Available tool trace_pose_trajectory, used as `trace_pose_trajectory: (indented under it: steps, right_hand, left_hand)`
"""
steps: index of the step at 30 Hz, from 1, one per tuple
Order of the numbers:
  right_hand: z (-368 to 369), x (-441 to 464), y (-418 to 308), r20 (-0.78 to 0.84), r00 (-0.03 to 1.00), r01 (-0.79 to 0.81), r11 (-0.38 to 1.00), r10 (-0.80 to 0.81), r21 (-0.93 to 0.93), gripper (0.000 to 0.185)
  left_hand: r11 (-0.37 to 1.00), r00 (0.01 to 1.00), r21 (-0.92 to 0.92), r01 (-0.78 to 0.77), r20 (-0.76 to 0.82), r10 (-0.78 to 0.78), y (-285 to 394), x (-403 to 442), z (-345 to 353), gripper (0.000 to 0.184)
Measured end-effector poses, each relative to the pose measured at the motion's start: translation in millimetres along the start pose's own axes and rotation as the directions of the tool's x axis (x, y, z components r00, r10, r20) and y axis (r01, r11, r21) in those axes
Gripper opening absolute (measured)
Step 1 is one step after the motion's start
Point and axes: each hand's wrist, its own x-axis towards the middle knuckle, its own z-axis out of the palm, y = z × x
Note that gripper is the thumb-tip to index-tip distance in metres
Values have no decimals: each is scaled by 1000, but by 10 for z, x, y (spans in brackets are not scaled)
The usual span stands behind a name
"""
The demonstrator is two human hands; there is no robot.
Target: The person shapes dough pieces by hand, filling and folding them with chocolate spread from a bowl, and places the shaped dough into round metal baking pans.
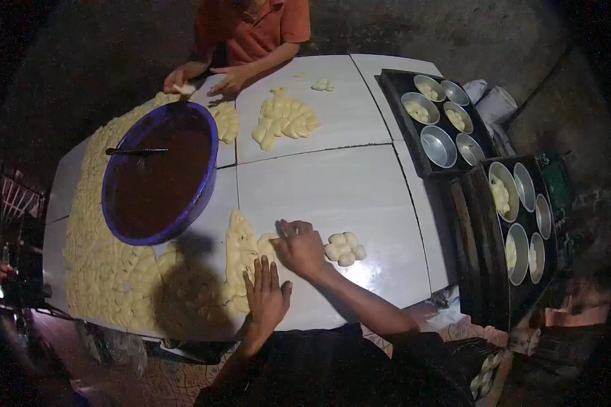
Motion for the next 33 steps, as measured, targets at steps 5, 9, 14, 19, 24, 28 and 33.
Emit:
trace_pose_trajectory:
  steps: [5,9,14,19,24,28,33]
  right_hand:
    - [570,74,-12,17,999,-33,866,28,498,20]
    - [-113,103,-9,-294,949,117,739,114,664,17]
    - [-1207,-94,-275,-658,753,475,697,-4,538,50]
    - [-1015,-672,-295,-170,911,412,858,-376,306,70]
    - [-974,-628,-372,-232,966,186,929,-113,321,51]
    - [-790,-626,-400,-54,994,112,862,-99,494,35]
    - [-715,-407,-412,6,989,132,905,-148,404,33]
  left_hand:
    - [998,999,59,34,29,-36,30,-121,-5,65]
    - [959,992,-255,123,70,-108,-81,-29,-106,49]
    - [619,952,-785,13,-179,-248,205,210,-549,35]
    - [-729,923,-626,275,384,18,490,505,-859,41]
    - [-670,968,-736,98,228,-109,581,489,-792,40]
    - [-309,942,-951,-25,81,-326,586,450,-717,41]
    - [-97,847,-995,35,81,-526,332,270,-579,15]
